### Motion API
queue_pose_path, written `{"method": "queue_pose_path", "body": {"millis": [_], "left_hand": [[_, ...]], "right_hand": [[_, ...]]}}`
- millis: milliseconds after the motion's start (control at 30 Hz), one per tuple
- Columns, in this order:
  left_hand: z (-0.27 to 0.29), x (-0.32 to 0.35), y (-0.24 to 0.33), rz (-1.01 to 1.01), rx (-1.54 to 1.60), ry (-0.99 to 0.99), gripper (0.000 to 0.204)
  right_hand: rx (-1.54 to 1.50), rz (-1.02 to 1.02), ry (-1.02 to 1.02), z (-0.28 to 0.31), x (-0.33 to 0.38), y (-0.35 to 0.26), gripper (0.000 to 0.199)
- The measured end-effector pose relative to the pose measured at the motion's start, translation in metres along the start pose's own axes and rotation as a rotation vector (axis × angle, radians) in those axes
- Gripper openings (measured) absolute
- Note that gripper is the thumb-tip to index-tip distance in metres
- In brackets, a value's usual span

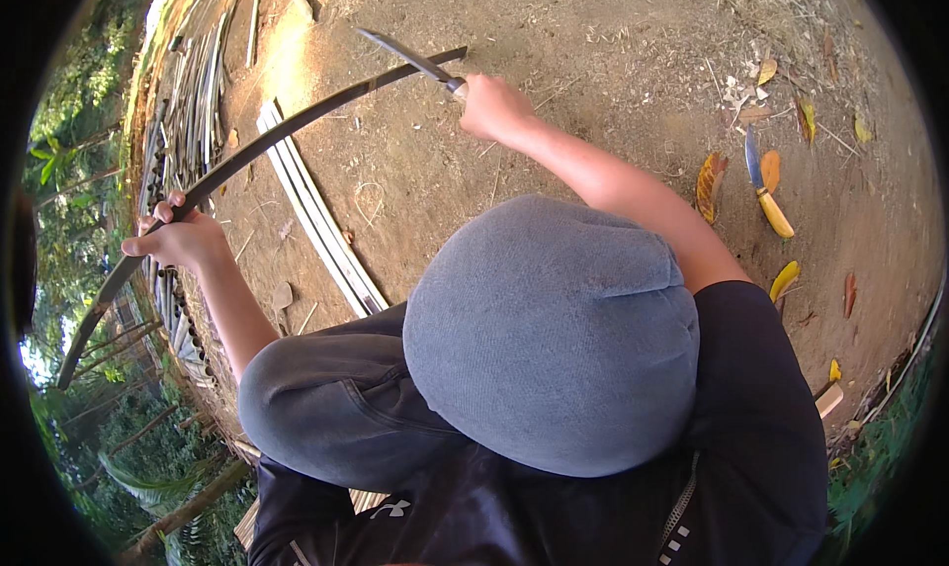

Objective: The person scrapes a strip of bamboo with a knife and kemudian handles the strip to check its surface.

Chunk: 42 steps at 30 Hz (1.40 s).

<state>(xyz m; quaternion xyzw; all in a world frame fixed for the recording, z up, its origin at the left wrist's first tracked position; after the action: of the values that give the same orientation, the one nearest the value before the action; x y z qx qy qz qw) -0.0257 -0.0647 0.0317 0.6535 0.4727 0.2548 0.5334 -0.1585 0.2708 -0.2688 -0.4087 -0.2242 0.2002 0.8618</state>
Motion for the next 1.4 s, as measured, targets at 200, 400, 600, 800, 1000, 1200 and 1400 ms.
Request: {"method": "queue_pose_path", "body": {"millis": [200, 400, 600, 800, 1000, 1200, 1400], "left_hand": [[0.010, 0.000, -0.005, 0.013, 0.007, 0.025, 0.063], [0.013, -0.008, -0.006, 0.027, 0.024, 0.022, 0.060], [0.003, 0.003, -0.006, -0.034, 0.056, -0.018, 0.052], [0.000, 0.006, 0.001, -0.055, -0.036, -0.040, 0.050], [-0.002, 0.010, 0.006, -0.045, -0.029, -0.034, 0.045], [-0.002, 0.008, 0.003, -0.015, 0.010, -0.027, 0.044], [-0.004, 0.016, 0.010, -0.044, -0.026, 0.021, 0.044]], "right_hand": [[0.012, -0.129, 0.000, 0.007, -0.010, 0.028, 0.022], [-0.068, -0.047, 0.049, -0.005, 0.014, 0.020, 0.014], [-0.118, -0.172, 0.071, 0.001, 0.006, 0.063, 0.018], [-0.241, 0.029, 0.023, -0.006, 0.035, -0.013, 0.020], [-0.074, 0.118, 0.023, -0.016, 0.021, -0.021, 0.024], [-0.090, -0.069, -0.020, 0.000, 0.000, 0.016, 0.025], [-0.208, -0.050, 0.015, -0.017, 0.026, 0.019, 0.022]]}}
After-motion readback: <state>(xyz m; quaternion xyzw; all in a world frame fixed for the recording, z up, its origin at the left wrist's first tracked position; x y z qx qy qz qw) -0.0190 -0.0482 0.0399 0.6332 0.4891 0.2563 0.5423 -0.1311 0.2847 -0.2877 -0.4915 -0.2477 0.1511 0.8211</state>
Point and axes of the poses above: each hand's wrist, its own x-axis away from the middle knuckle, its own z-axis out of the back of the hand, y = z × x, the point moved 8 cm from there along -x, towards the middle knuckle, and after that the axes turned 13 degrees about z, right-handed, at the moved point
